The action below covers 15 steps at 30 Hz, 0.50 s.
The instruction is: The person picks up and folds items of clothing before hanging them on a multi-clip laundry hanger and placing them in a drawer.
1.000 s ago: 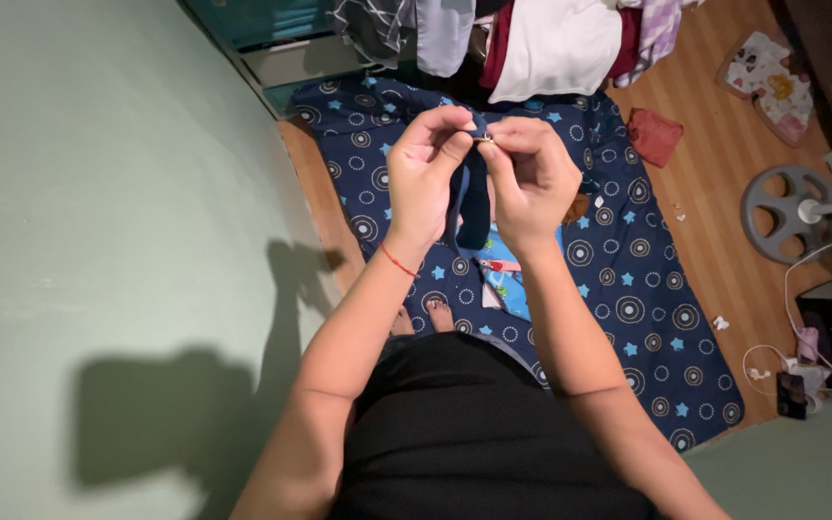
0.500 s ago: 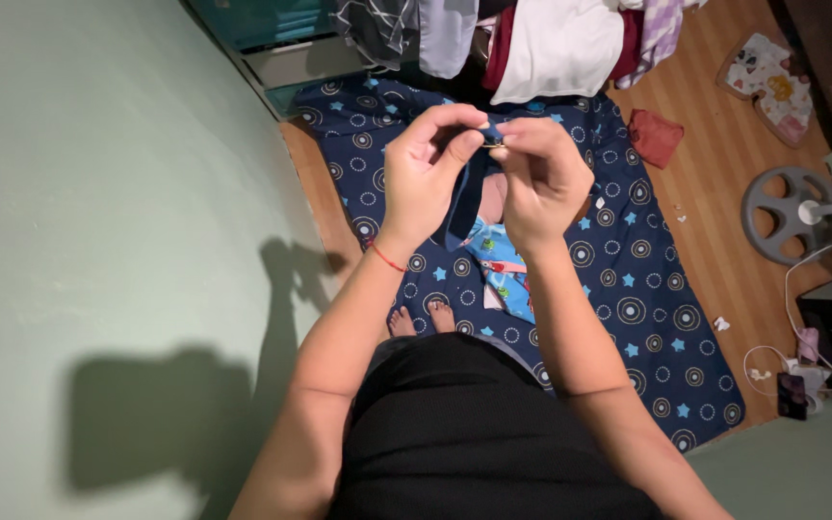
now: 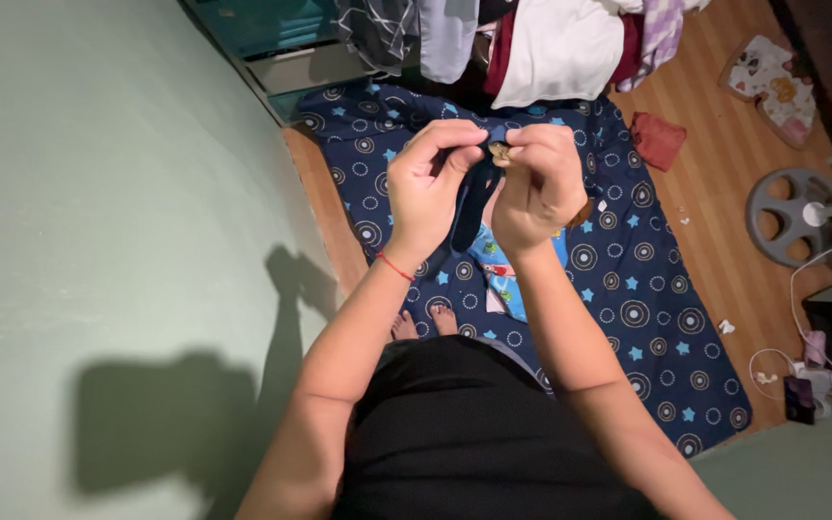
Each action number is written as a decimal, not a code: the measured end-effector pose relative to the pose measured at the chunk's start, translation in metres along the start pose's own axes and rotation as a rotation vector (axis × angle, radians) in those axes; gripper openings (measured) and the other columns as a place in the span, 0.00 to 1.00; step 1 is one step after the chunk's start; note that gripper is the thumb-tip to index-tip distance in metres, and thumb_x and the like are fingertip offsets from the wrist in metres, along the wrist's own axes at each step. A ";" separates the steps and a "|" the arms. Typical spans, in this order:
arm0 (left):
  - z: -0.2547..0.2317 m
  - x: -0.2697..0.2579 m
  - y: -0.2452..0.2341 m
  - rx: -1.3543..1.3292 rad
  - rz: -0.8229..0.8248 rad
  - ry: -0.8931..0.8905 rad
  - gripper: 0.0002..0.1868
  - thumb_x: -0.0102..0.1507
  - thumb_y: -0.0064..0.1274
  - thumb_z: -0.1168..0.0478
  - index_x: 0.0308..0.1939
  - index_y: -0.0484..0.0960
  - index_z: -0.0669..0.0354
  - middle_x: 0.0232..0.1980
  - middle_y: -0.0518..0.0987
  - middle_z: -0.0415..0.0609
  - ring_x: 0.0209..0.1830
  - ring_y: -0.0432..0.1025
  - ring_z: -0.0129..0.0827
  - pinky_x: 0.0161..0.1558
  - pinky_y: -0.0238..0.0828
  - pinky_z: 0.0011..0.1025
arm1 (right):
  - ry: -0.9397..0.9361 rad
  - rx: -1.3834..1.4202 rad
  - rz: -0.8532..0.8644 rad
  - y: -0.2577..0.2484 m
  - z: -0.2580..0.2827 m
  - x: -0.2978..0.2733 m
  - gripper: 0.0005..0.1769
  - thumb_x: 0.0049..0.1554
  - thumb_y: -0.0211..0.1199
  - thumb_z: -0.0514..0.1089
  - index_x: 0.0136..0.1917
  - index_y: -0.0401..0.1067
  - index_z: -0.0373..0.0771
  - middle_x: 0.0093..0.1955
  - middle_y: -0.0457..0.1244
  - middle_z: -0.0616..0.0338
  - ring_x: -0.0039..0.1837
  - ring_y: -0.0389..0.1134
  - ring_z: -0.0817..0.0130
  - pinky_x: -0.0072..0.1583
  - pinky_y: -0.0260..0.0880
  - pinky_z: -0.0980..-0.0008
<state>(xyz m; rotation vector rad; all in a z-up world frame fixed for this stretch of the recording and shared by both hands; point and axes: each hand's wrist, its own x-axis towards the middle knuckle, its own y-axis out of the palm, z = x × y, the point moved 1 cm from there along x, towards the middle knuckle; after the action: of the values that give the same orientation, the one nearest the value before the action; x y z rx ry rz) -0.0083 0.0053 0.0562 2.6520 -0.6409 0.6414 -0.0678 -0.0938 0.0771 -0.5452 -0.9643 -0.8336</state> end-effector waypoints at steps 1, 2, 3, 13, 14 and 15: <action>0.004 -0.001 0.001 -0.135 -0.009 -0.083 0.05 0.66 0.53 0.71 0.46 0.78 0.67 0.47 0.78 0.47 0.47 0.72 0.27 0.52 0.70 0.23 | -0.023 -0.013 -0.005 0.001 0.000 0.000 0.10 0.54 0.57 0.20 0.43 0.64 0.31 0.44 0.64 0.49 0.46 0.66 0.59 0.47 0.68 0.67; 0.008 -0.003 0.003 -0.269 -0.019 -0.166 0.06 0.67 0.52 0.70 0.47 0.78 0.68 0.48 0.78 0.46 0.48 0.72 0.26 0.53 0.70 0.24 | -0.047 -0.026 -0.010 0.003 -0.001 0.000 0.10 0.54 0.57 0.21 0.43 0.64 0.31 0.43 0.64 0.49 0.45 0.66 0.59 0.47 0.68 0.67; 0.011 -0.003 0.005 -0.403 -0.030 -0.247 0.06 0.68 0.51 0.69 0.48 0.77 0.68 0.48 0.78 0.46 0.48 0.72 0.25 0.54 0.71 0.24 | -0.081 -0.062 -0.017 0.005 0.000 -0.002 0.10 0.54 0.60 0.22 0.42 0.64 0.32 0.44 0.65 0.49 0.46 0.66 0.58 0.48 0.69 0.65; 0.012 -0.001 0.002 -0.512 -0.038 -0.439 0.15 0.69 0.48 0.64 0.55 0.76 0.72 0.53 0.78 0.49 0.51 0.71 0.25 0.58 0.67 0.25 | -0.203 -0.174 -0.034 0.020 -0.019 -0.018 0.09 0.51 0.65 0.24 0.39 0.66 0.29 0.46 0.66 0.48 0.48 0.68 0.53 0.50 0.72 0.61; 0.015 0.000 0.000 -0.510 -0.038 -0.456 0.15 0.69 0.48 0.64 0.56 0.76 0.72 0.52 0.78 0.48 0.51 0.71 0.26 0.58 0.67 0.25 | -0.198 -0.175 -0.033 0.021 -0.023 -0.019 0.09 0.52 0.65 0.24 0.39 0.66 0.30 0.46 0.66 0.48 0.48 0.68 0.53 0.50 0.73 0.61; 0.019 0.001 -0.001 -0.510 -0.039 -0.473 0.15 0.69 0.48 0.64 0.56 0.76 0.73 0.52 0.78 0.48 0.51 0.71 0.26 0.58 0.67 0.25 | -0.198 -0.165 -0.026 0.023 -0.026 -0.020 0.09 0.51 0.65 0.24 0.39 0.66 0.30 0.46 0.66 0.48 0.48 0.68 0.53 0.50 0.73 0.61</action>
<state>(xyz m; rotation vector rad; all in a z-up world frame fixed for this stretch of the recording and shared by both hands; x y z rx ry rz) -0.0006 -0.0016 0.0402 2.3154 -0.7516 -0.1660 -0.0424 -0.0923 0.0464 -0.7694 -1.0909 -0.8997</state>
